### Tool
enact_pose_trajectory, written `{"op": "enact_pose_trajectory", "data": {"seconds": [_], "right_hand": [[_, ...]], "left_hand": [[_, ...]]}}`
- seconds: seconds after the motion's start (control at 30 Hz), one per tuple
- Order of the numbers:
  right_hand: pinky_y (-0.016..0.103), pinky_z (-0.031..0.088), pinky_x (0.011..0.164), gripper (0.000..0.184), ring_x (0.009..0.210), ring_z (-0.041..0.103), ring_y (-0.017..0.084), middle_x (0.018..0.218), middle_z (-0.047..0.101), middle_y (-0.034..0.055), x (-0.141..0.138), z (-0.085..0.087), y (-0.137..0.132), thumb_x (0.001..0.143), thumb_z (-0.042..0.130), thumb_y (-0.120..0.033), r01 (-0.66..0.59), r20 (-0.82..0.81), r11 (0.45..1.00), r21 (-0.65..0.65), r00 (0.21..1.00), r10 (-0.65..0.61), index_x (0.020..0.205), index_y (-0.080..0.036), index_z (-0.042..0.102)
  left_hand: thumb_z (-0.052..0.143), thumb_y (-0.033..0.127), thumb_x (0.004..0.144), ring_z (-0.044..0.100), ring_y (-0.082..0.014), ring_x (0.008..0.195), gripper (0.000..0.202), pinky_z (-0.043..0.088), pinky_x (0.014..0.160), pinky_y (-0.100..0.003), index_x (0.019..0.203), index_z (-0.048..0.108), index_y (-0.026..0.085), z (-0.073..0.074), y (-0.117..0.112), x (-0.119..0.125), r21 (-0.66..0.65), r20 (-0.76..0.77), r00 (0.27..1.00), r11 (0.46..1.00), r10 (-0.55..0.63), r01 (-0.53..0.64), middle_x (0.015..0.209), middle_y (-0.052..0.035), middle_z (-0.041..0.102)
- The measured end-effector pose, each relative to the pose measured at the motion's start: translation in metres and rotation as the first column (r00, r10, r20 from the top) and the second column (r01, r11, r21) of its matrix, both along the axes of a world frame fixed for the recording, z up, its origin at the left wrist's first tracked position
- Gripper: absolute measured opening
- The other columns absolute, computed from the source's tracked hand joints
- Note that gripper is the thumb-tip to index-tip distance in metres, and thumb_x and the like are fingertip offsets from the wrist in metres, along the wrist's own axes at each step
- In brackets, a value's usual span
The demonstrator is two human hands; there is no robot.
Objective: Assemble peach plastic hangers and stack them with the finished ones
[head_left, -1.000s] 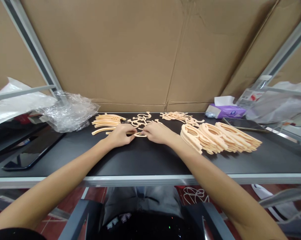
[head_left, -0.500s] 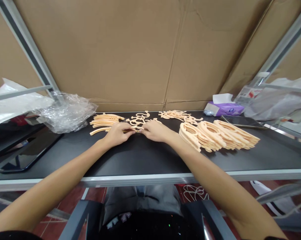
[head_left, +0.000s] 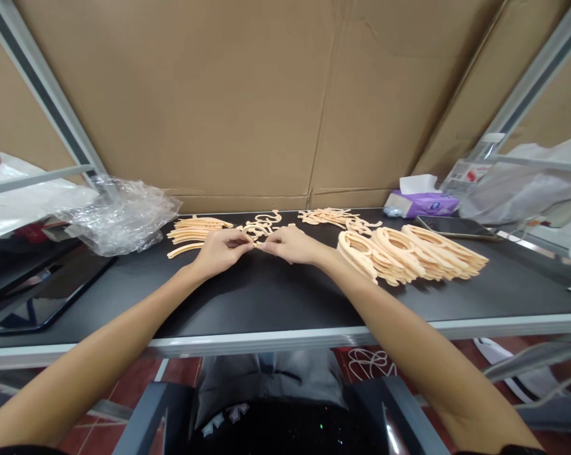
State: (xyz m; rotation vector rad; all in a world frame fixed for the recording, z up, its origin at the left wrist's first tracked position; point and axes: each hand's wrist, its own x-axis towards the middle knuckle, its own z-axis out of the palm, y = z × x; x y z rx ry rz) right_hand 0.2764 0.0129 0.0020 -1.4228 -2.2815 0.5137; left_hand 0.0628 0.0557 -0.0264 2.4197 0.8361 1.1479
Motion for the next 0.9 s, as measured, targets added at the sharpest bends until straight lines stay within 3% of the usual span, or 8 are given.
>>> {"op": "enact_pose_trajectory", "data": {"seconds": [0.1, 0.33, 0.47, 0.6, 0.77, 0.9], "right_hand": [[0.023, 0.034, 0.055, 0.035, 0.042, 0.048, 0.009, 0.048, 0.045, -0.0057, 0.002, 0.000, 0.000, 0.092, 0.049, -0.034, -0.024, -0.077, 0.996, -0.090, 0.997, 0.017, 0.062, -0.018, 0.054], [0.023, 0.037, 0.057, 0.037, 0.043, 0.050, 0.009, 0.049, 0.045, -0.0062, 0.000, -0.002, 0.001, 0.092, 0.049, -0.038, -0.032, -0.050, 0.999, -0.038, 0.998, 0.030, 0.062, -0.018, 0.055], [0.023, 0.033, 0.056, 0.035, 0.045, 0.048, 0.008, 0.051, 0.048, -0.0057, 0.000, -0.002, 0.001, 0.092, 0.049, -0.036, -0.028, -0.035, 0.999, -0.030, 0.999, 0.027, 0.064, -0.017, 0.056], [0.023, 0.029, 0.057, 0.035, 0.051, 0.045, 0.008, 0.051, 0.046, -0.0053, -0.001, -0.001, 0.001, 0.092, 0.051, -0.033, -0.026, 0.025, 0.999, 0.030, 0.999, 0.025, 0.062, -0.017, 0.057], [0.024, 0.028, 0.059, 0.036, 0.057, 0.044, 0.009, 0.056, 0.053, -0.0034, -0.002, -0.005, 0.003, 0.094, 0.051, -0.034, -0.047, 0.079, 0.995, 0.089, 0.996, 0.040, 0.066, -0.016, 0.065], [0.025, 0.030, 0.060, 0.035, 0.061, 0.049, 0.011, 0.064, 0.062, 0.0000, -0.002, -0.008, 0.004, 0.095, 0.050, -0.036, -0.026, 0.129, 0.994, 0.108, 0.992, 0.012, 0.075, -0.017, 0.071]], "left_hand": [[0.071, 0.030, 0.081, 0.070, -0.0161, 0.069, 0.016, 0.057, 0.067, -0.025, 0.080, 0.075, 0.016, 0.005, -0.003, 0.002, -0.068, 0.057, 0.998, 0.997, -0.031, 0.035, 0.077, -0.0036, 0.076], [0.073, 0.031, 0.080, 0.071, -0.0170, 0.071, 0.017, 0.059, 0.068, -0.027, 0.079, 0.075, 0.015, 0.008, -0.007, 0.005, -0.115, 0.101, 0.991, 0.988, -0.090, 0.102, 0.078, -0.0047, 0.076], [0.073, 0.029, 0.080, 0.072, -0.0188, 0.080, 0.013, 0.057, 0.077, -0.030, 0.083, 0.078, 0.018, 0.007, -0.005, 0.003, -0.013, 0.031, 0.998, 0.998, -0.061, 0.062, 0.086, -0.0044, 0.078], [0.074, 0.030, 0.079, 0.071, -0.0188, 0.081, 0.012, 0.054, 0.077, -0.030, 0.084, 0.078, 0.020, 0.007, -0.003, 0.000, 0.045, -0.038, 0.999, 0.999, 0.000, 0.002, 0.085, -0.0029, 0.078], [0.073, 0.031, 0.080, 0.071, -0.0176, 0.081, 0.015, 0.054, 0.076, -0.027, 0.088, 0.078, 0.019, 0.008, 0.000, -0.003, -0.014, -0.155, 0.986, 0.998, -0.061, 0.060, 0.088, -0.0021, 0.078], [0.070, 0.030, 0.084, 0.071, -0.0181, 0.082, 0.014, 0.053, 0.078, -0.028, 0.089, 0.078, 0.020, 0.011, 0.002, -0.006, 0.079, -0.227, 0.969, 0.990, -0.097, 0.117, 0.091, -0.0029, 0.079]]}}
